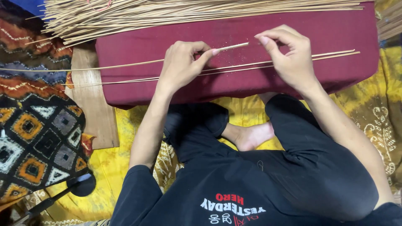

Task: The person smooths and cleans thin wooden sticks by running their fingers along their length and sorts them into piles.

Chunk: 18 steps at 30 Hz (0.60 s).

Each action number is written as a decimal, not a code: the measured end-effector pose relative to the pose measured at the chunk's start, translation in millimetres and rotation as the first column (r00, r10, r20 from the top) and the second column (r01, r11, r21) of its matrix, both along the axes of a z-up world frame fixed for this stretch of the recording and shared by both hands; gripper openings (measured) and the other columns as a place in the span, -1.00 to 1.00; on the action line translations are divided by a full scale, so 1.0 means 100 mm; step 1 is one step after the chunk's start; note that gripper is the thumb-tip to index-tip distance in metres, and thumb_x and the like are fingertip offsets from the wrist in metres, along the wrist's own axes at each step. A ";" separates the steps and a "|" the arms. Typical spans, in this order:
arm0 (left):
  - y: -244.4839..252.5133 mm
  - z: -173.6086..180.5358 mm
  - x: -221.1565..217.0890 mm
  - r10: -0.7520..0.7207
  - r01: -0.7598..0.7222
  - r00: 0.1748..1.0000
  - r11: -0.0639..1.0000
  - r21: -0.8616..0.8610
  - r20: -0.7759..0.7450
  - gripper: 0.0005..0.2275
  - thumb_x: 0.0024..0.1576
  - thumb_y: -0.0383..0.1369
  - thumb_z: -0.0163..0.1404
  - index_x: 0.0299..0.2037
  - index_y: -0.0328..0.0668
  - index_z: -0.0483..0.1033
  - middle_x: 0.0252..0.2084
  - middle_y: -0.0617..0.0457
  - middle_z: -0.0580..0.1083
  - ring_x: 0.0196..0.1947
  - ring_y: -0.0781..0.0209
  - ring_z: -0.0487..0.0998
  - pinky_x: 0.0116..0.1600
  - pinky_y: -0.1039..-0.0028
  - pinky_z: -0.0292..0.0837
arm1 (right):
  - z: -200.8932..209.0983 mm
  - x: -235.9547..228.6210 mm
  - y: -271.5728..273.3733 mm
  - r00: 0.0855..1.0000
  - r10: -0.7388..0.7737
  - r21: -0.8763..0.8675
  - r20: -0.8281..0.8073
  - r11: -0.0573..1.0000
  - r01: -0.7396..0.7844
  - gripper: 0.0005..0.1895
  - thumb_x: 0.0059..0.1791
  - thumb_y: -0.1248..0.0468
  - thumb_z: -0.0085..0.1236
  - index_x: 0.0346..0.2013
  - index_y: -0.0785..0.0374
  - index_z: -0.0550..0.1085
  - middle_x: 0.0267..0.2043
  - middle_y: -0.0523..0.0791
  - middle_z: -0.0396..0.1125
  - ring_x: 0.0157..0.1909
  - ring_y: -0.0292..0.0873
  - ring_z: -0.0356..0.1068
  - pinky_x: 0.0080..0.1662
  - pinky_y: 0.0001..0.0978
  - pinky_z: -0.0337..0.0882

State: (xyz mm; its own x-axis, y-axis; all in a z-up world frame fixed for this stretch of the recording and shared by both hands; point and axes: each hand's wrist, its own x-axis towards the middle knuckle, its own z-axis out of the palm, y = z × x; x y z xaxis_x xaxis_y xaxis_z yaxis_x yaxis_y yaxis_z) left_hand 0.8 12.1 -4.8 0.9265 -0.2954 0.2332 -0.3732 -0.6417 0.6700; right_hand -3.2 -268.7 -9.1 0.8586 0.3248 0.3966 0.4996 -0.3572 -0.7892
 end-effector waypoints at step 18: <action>-0.11 0.11 -0.01 -0.169 0.119 0.958 0.969 -0.216 -0.230 -0.83 0.13 -0.39 0.06 -0.21 -0.23 0.72 -0.49 0.20 0.62 -0.65 0.47 0.36 -0.52 0.67 0.27 | -0.04 -0.04 0.15 0.998 0.060 -0.081 -0.027 0.995 -0.062 -0.90 0.11 0.54 0.20 -0.09 0.49 0.60 -0.22 0.00 0.48 -0.38 -0.22 0.24 -0.33 -0.47 0.19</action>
